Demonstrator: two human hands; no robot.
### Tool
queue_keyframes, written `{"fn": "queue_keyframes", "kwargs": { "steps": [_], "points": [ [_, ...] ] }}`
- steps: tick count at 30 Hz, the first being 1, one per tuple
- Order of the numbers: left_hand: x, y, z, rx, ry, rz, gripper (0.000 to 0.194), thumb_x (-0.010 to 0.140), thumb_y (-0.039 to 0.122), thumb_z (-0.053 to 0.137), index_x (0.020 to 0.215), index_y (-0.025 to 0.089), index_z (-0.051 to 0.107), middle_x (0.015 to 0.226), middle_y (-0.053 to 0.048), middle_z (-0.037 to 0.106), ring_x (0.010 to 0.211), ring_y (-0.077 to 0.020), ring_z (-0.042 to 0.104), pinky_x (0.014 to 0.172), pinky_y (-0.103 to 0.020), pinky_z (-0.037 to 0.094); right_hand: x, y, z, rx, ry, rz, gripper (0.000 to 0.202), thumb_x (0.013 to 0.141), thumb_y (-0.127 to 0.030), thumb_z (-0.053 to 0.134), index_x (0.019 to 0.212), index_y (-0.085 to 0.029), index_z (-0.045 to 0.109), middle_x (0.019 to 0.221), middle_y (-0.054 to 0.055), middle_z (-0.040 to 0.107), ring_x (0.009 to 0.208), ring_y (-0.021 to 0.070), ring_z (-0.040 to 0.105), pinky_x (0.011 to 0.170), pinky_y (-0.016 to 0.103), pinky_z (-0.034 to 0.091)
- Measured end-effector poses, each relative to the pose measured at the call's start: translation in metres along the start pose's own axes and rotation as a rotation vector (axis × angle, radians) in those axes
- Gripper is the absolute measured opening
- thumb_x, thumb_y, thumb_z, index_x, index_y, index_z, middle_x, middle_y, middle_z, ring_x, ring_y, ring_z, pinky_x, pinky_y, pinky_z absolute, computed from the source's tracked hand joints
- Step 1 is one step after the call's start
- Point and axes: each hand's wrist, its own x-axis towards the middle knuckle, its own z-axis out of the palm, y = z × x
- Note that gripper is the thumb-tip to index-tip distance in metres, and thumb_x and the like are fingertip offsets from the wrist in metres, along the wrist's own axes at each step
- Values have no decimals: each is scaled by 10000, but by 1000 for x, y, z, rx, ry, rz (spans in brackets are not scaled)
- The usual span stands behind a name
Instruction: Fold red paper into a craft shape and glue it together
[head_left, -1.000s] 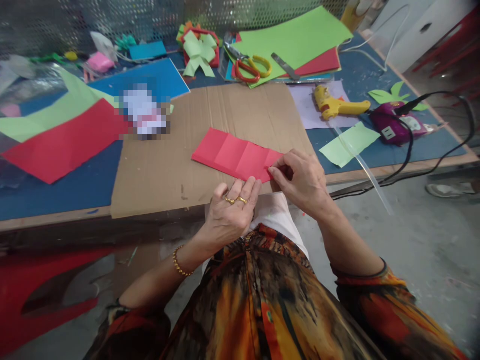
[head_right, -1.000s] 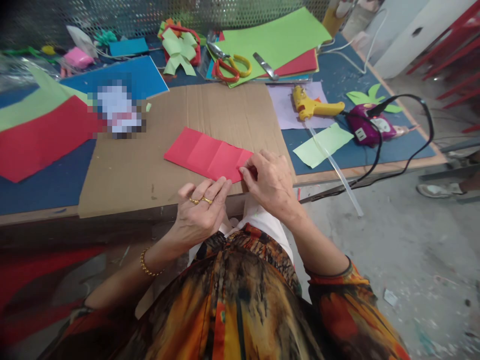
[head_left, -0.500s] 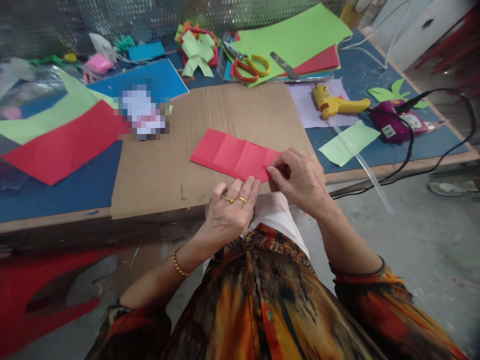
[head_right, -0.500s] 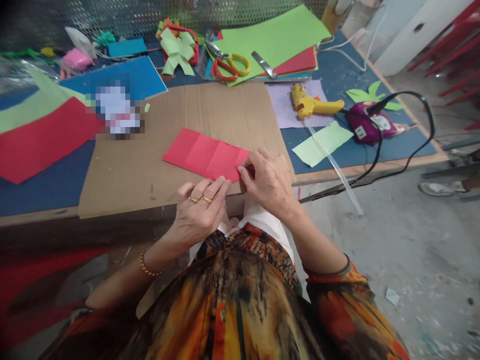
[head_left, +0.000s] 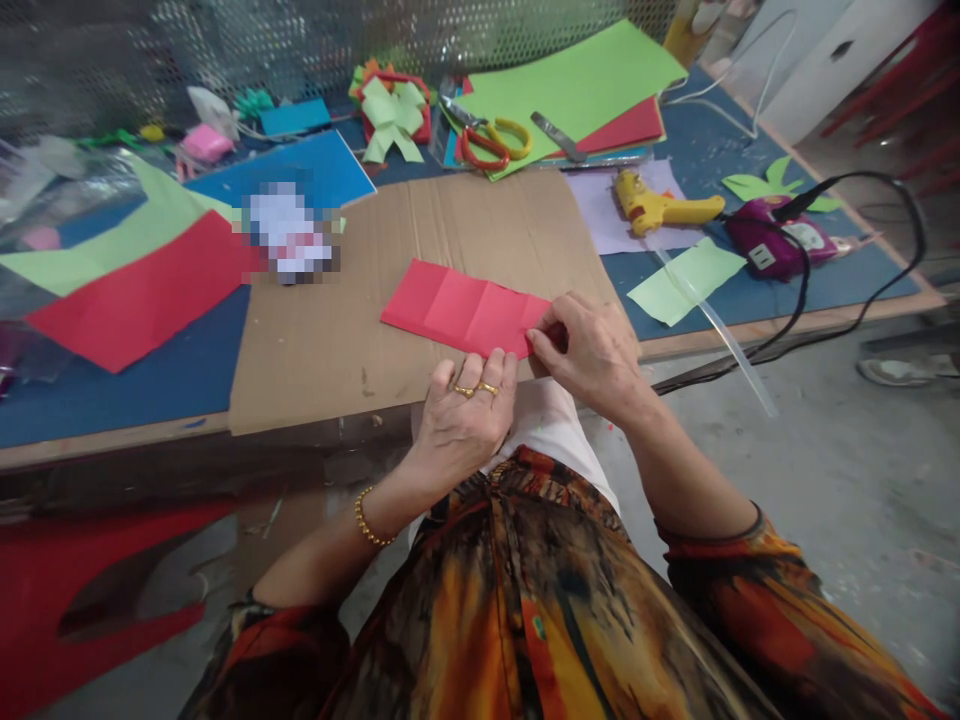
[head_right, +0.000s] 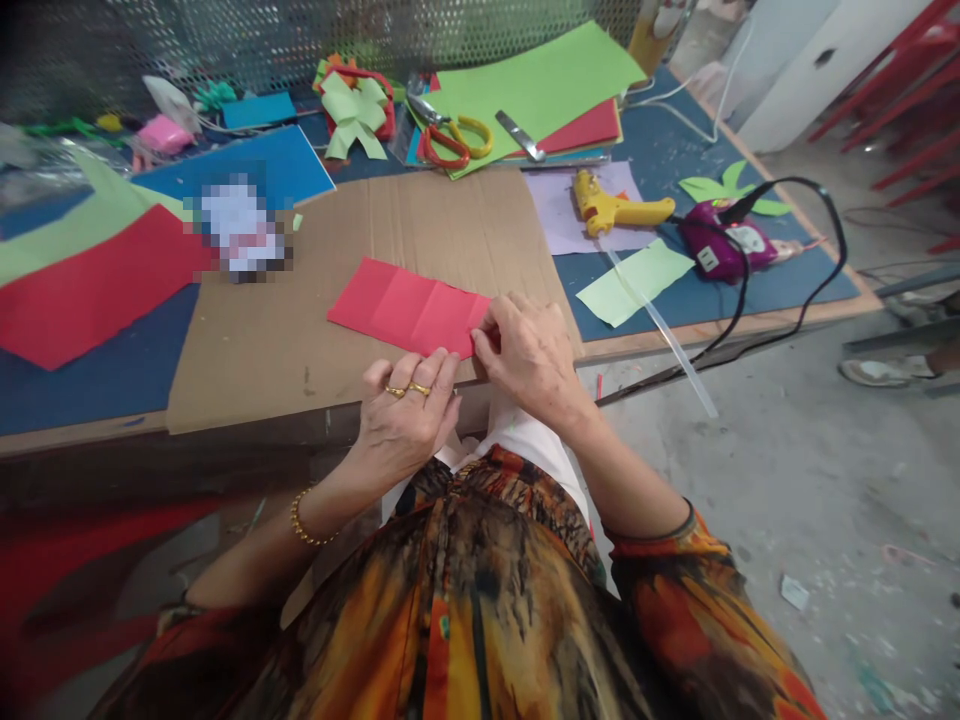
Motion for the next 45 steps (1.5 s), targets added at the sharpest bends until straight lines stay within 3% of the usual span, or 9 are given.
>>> {"fn": "queue_keyframes", "kwargs": {
  "steps": [11,18,25,28,34,40,45],
  "points": [
    [9,-2,-6,-52,28,-1,321,1018,196,635,1234,-14,744,1190,-182,824,1024,-295,681,923,-439,411,0,2,-2,43,-20,12,151,941,-289,662,832,-227,579,851,58,661,818,224,562,748,361,319],
    [12,-9,3,-130,80,80,274,1044,189,570,1174,24,746,1264,-164,827,1188,-297,749,1043,-446,456,-1,6,3,14,3,-10,196,1000,-353,654,868,-219,595,891,70,667,864,234,581,773,373,344],
    [9,-10,10,-169,33,61,220,1029,202,596,1111,67,749,1292,-212,801,1207,-313,749,1090,-475,497,-21,12,0,92,228,-116,291,1111,-333,443,974,-204,664,972,111,680,899,235,597,823,382,461],
    [9,-9,9,-179,1,58,270,1038,212,585,1177,52,752,1314,-220,793,1201,-319,745,1093,-486,507,-42,11,-3,-64,326,-117,275,1106,-327,470,1078,-209,717,1046,134,719,950,269,602,882,436,450],
    [7,-10,9,-199,-22,55,330,1053,222,572,1264,26,733,1349,-238,777,1234,-323,738,1105,-488,502,-61,8,4,-185,256,-295,315,1085,-366,572,1302,-189,716,1288,159,749,1193,293,638,1019,444,422],
    [7,-10,9,-152,5,65,318,1062,227,563,1239,36,745,1325,-201,797,1211,-298,746,1108,-443,492,-57,11,9,-219,274,-340,441,1103,-440,526,1427,-178,672,1309,162,736,1223,286,630,1074,442,413],
    [5,-10,11,-189,-1,68,356,1037,210,599,1292,-16,702,1326,-254,775,1243,-315,720,1092,-447,494,-59,16,13,-214,205,-304,478,1098,-496,519,1468,-237,674,1330,144,711,1236,296,597,1087,468,385]
  ]
}}
